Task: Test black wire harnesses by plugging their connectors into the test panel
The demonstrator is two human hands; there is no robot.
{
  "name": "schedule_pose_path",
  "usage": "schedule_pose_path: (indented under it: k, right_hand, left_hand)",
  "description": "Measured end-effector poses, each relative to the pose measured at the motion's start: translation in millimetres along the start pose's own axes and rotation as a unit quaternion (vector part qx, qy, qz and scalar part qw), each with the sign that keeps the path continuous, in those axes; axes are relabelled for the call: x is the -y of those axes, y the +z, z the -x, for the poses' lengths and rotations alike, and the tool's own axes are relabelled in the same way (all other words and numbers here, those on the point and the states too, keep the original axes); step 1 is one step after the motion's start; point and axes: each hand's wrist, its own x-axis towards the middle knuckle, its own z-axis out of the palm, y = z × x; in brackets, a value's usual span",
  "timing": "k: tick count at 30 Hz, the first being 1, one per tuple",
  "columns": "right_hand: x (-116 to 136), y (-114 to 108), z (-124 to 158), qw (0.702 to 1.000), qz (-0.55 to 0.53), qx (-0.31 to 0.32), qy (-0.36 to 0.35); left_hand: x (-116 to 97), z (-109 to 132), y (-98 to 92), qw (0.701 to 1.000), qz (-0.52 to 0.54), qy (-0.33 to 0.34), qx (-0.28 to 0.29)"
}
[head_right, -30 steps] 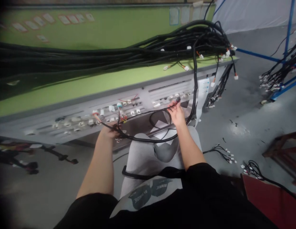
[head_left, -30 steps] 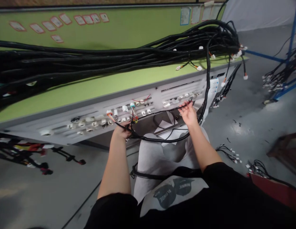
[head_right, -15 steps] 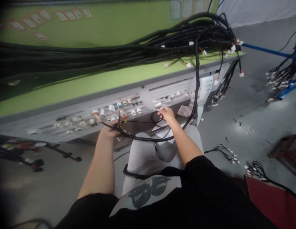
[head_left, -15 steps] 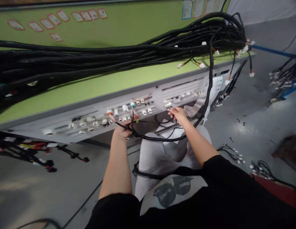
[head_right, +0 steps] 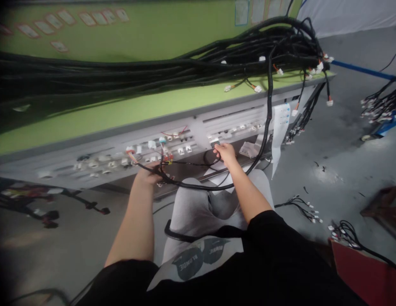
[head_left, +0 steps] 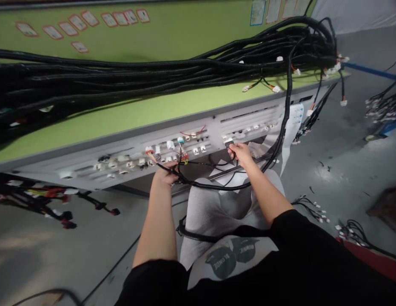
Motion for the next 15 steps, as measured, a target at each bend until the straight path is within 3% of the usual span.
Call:
schedule_pose_path:
  k: [10,15]
  right_hand:
    - [5,0,1,1.0,-0.012,-0.008,0.017]
    - [6,9,-1,0.998,-0.031,-0.048,0.027]
  left_hand:
    - [-1,11,8.6,1.0,0.009,-0.009,-0.003]
    - [0,6,3.7,1.0,0.012,0.002,0.003]
